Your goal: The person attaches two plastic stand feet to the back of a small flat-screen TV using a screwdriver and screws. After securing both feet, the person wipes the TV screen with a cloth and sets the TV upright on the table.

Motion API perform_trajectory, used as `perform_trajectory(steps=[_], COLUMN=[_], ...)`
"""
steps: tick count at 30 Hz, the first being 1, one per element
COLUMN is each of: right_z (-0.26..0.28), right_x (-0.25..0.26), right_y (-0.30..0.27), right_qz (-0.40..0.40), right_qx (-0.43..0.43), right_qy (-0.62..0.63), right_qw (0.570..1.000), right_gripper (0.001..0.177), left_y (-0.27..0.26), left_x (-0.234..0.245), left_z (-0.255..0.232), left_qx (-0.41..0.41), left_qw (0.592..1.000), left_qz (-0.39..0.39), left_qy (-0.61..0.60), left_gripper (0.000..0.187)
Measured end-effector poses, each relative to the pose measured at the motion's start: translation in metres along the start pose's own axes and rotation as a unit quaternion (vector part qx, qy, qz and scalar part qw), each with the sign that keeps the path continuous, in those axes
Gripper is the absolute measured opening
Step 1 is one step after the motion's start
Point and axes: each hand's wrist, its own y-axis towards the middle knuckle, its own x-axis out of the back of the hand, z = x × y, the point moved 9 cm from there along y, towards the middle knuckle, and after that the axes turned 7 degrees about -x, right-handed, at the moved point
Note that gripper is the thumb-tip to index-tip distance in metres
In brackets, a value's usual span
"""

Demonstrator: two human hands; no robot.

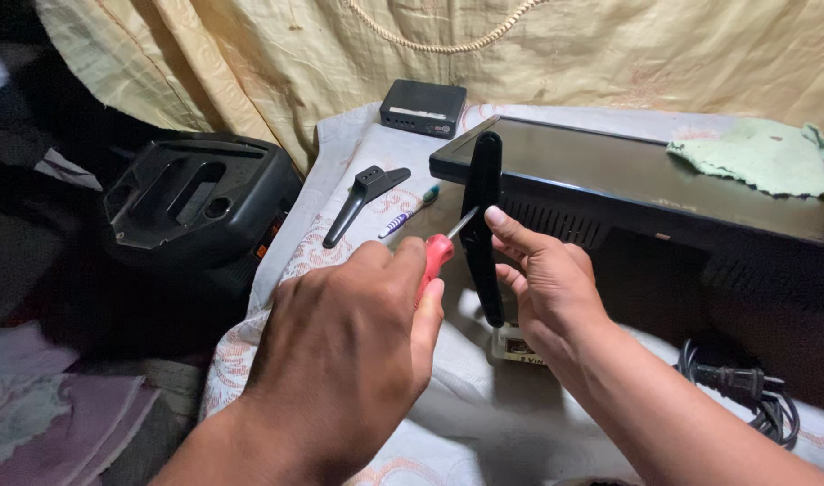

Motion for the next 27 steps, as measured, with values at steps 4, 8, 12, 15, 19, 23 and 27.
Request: perform_trajectory(steps=[4, 8, 12, 15, 19, 23, 27], right_z=[0.000, 0.000, 0.000, -0.001, 0.001, 0.004, 0.002], right_x=[0.000, 0.000, -0.001, 0.000, -0.005, -0.009, -0.008], right_y=[0.001, 0.001, 0.000, -0.002, -0.004, -0.010, -0.013], right_qz=[-0.004, -0.007, -0.002, -0.004, 0.015, 0.024, 0.008], right_qx=[0.005, 0.003, -0.002, -0.012, -0.013, -0.015, -0.028], right_qy=[-0.002, 0.002, 0.002, 0.004, 0.017, 0.012, -0.008], right_qw=[1.000, 1.000, 1.000, 1.000, 1.000, 1.000, 1.000], right_gripper=[0.020, 0.020, 0.021, 0.023, 0.023, 0.023, 0.025], left_y=[-0.002, -0.004, -0.007, -0.008, -0.016, -0.031, -0.044], left_x=[-0.002, -0.002, -0.004, 0.002, 0.007, 0.005, 0.003], left_z=[0.000, 0.004, 0.018, 0.019, 0.031, 0.061, 0.087], left_qx=[-0.004, 0.014, 0.088, 0.091, 0.112, 0.188, 0.209], left_qw=[1.000, 1.000, 0.996, 0.993, 0.979, 0.945, 0.919], left_qz=[-0.006, -0.010, 0.000, -0.043, -0.086, -0.136, -0.191], left_qy=[0.014, -0.002, -0.030, -0.060, -0.147, -0.229, -0.273], left_gripper=[0.021, 0.021, 0.022, 0.022, 0.019, 0.025, 0.025])
